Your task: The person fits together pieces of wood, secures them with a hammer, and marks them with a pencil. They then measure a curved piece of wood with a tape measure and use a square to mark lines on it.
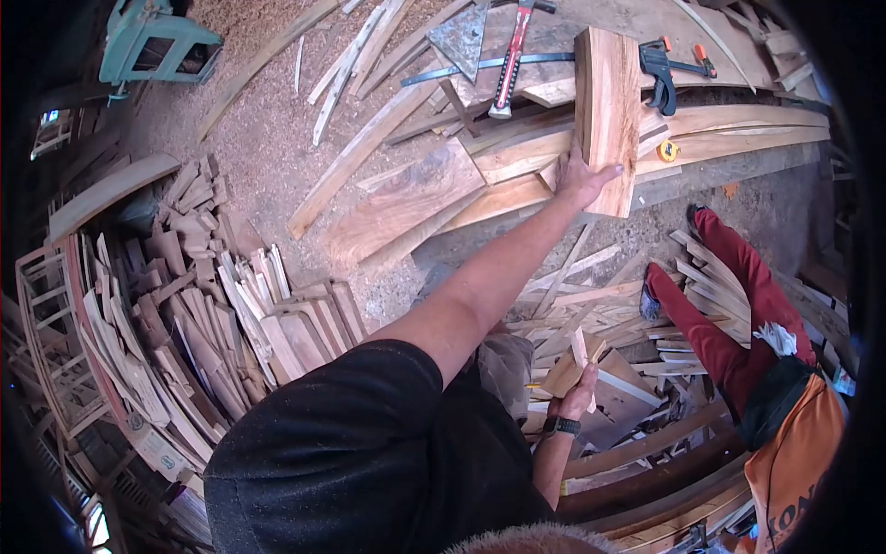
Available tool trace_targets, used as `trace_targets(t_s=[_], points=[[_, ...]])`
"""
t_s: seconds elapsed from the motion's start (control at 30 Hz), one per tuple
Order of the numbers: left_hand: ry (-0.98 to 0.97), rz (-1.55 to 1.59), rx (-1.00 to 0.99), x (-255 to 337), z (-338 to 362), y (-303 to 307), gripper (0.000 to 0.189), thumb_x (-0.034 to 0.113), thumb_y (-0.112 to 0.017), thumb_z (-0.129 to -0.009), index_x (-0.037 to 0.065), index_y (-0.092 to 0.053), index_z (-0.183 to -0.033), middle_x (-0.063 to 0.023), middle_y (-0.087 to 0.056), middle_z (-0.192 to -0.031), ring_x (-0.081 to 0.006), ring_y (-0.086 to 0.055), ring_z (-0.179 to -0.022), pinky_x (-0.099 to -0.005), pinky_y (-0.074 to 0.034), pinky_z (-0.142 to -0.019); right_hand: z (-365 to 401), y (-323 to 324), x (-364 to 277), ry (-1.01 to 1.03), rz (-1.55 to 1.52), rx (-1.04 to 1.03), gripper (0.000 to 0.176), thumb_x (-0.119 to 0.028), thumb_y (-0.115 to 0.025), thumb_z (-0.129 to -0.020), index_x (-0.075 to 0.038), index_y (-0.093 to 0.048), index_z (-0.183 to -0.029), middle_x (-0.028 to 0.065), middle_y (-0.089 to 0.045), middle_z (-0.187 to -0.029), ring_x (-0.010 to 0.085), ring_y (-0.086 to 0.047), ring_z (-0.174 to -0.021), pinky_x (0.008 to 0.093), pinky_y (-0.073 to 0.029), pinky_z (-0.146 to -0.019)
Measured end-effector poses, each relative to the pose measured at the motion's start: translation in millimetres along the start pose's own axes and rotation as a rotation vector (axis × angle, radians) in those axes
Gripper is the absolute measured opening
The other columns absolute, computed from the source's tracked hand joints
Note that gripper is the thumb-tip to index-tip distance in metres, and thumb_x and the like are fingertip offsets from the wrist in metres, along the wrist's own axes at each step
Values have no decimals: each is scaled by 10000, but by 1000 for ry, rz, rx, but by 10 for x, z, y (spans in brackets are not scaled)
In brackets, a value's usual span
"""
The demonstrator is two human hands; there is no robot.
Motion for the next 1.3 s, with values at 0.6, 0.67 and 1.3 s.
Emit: trace_targets(t_s=[0.6,0.67,1.3], points=[[-201,114,-499,-592,521,51,667,248,-662,-1009,-17,-365,-1543,-194,-557,-1482,-249,-592,-1302,-375,-472,-1097,-341,-182,-668,474,639,2,611,-375,-483,-1087,45,-396,-1522,204,-501,-1478,325,-471,-1372,420,-336,-1165],[-99,165,-586,-722,1093,548,639,263,-669,-1010,-13,-412,-1526,-172,-571,-1474,-230,-604,-1273,-360,-478,-1086,-317,-478,-909,459,604,-115,647,-367,-471,-1094,93,-371,-1537,230,-432,-1562,326,-395,-1443,396,-252,-1218],[588,-59,57,-4787,4132,3264,533,438,-539,-1025,-80,-666,-1050,-224,-712,-896,-287,-703,-853,-409,-556,-781,245,-1585,-701,413,354,-738,542,-279,-480,-1099,17,-397,-1545,165,-516,-1462,230,-508,-1311,372,-386,-1135]])
Point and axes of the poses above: each hand's wrist, its own z-axis away from the middle knuckle, its own y-axis out of the back of the hand, x = y × z, the point moved 7 cm from there along -z, towards the middle knuckle
